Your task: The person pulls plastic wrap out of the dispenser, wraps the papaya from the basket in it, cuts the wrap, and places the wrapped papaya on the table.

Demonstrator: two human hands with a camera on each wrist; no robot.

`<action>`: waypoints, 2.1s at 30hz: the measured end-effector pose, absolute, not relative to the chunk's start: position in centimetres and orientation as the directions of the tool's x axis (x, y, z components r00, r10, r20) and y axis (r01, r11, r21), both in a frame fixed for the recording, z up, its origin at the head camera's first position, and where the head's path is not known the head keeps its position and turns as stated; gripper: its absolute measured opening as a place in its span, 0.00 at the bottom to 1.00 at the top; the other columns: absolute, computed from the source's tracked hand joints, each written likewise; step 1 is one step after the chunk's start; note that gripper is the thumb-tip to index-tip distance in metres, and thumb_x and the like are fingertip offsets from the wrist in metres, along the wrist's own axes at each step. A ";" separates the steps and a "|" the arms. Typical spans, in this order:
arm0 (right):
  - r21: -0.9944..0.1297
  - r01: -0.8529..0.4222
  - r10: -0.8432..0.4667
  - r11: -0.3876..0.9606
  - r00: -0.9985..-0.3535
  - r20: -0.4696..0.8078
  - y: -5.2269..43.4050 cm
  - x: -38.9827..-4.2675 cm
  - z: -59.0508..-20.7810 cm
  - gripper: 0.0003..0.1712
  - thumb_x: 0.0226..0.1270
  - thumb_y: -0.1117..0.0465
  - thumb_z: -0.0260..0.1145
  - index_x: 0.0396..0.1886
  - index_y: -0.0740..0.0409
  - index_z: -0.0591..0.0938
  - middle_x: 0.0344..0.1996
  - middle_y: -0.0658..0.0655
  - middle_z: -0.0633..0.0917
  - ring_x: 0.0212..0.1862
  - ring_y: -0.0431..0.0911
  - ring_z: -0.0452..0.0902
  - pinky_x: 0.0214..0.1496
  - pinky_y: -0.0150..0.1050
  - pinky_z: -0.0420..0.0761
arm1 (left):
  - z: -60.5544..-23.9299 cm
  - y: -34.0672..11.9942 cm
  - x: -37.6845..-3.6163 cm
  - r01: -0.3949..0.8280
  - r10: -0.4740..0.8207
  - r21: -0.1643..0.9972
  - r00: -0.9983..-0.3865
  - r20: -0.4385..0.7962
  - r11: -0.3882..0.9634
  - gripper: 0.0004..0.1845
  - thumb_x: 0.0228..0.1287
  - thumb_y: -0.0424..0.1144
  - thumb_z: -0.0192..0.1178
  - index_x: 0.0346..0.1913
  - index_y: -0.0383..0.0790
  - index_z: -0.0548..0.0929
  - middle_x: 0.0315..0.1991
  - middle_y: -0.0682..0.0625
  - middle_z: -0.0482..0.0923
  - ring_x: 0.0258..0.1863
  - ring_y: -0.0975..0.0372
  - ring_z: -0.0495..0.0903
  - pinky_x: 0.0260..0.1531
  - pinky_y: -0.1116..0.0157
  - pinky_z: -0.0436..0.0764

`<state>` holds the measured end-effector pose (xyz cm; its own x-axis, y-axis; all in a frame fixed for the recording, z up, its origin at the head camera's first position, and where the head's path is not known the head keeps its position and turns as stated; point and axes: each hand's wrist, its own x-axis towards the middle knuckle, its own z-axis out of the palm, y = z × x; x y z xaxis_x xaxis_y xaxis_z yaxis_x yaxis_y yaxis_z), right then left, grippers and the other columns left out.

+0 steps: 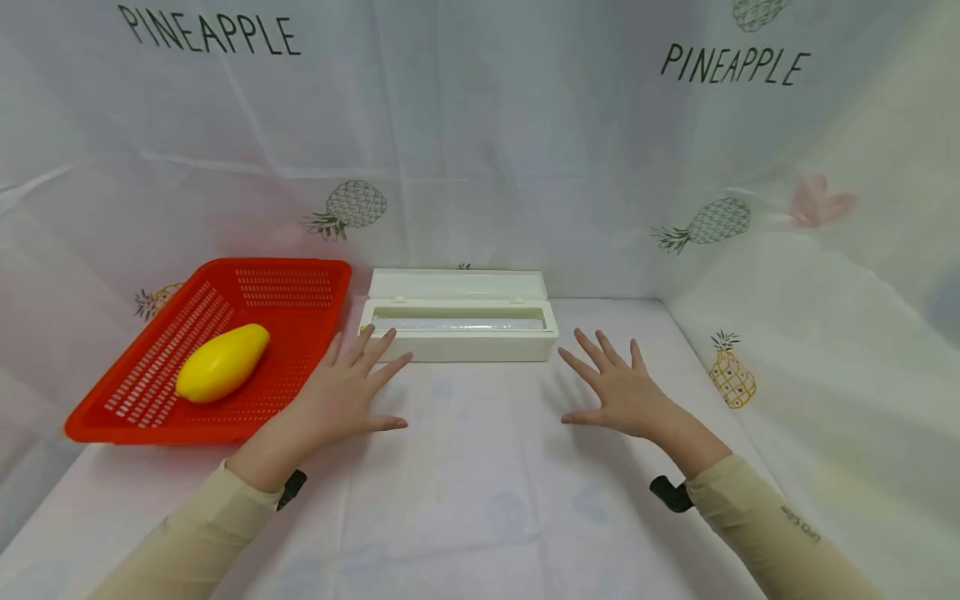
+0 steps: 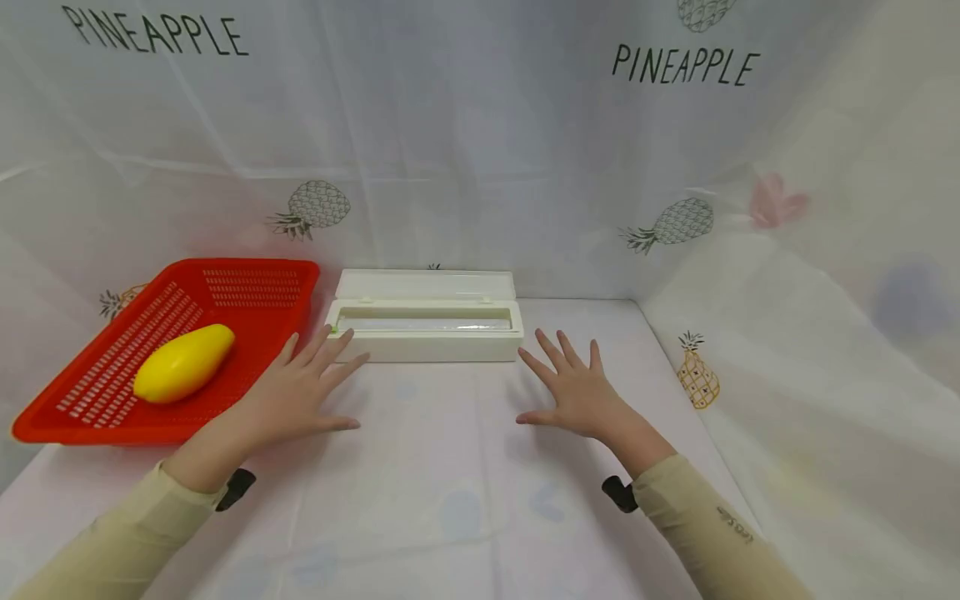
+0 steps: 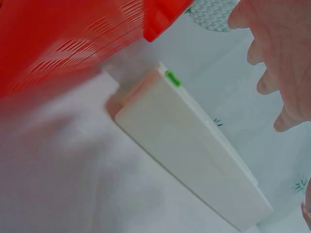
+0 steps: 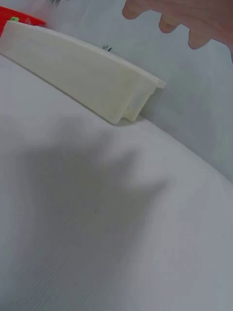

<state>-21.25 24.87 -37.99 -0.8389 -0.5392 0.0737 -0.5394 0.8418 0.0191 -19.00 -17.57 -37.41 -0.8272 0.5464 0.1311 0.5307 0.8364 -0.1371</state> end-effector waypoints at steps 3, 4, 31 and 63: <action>-0.002 -0.546 -0.544 0.838 -0.835 0.084 24.7 -21.6 -37.2 0.61 0.51 0.21 0.59 0.78 0.45 0.53 0.77 0.59 0.45 0.75 0.64 0.37 0.64 0.75 0.38 | -36.8 -17.5 -19.4 0.527 0.543 -0.138 -0.829 0.132 0.838 0.52 0.52 0.74 0.58 0.76 0.51 0.59 0.77 0.40 0.44 0.74 0.41 0.38 0.67 0.37 0.39; -0.010 -0.546 -0.543 0.838 -0.836 0.084 24.6 -21.7 -37.0 0.61 0.51 0.21 0.60 0.78 0.45 0.53 0.77 0.59 0.44 0.75 0.64 0.37 0.64 0.75 0.37 | -36.6 -17.4 -19.6 0.524 0.540 -0.136 -0.832 0.129 0.841 0.52 0.51 0.74 0.58 0.76 0.51 0.58 0.77 0.40 0.44 0.74 0.41 0.37 0.67 0.37 0.38; -0.385 -0.566 -0.596 0.729 -0.802 0.049 22.4 -27.9 -33.7 0.46 0.53 0.54 0.78 0.70 0.57 0.69 0.68 0.61 0.68 0.70 0.58 0.58 0.67 0.58 0.62 | -31.9 -17.0 -26.2 0.518 0.523 0.085 -0.851 -0.045 0.851 0.51 0.47 0.55 0.75 0.74 0.48 0.62 0.70 0.39 0.62 0.64 0.41 0.64 0.57 0.41 0.70; -0.605 -0.454 -0.608 0.654 -0.791 -0.063 20.5 -35.0 -36.1 0.18 0.64 0.76 0.64 0.54 0.66 0.81 0.47 0.59 0.84 0.52 0.54 0.79 0.54 0.45 0.79 | -32.8 -16.9 -32.8 0.476 0.539 0.263 -0.796 -0.276 0.839 0.18 0.60 0.28 0.66 0.52 0.38 0.78 0.53 0.38 0.78 0.54 0.46 0.75 0.53 0.53 0.77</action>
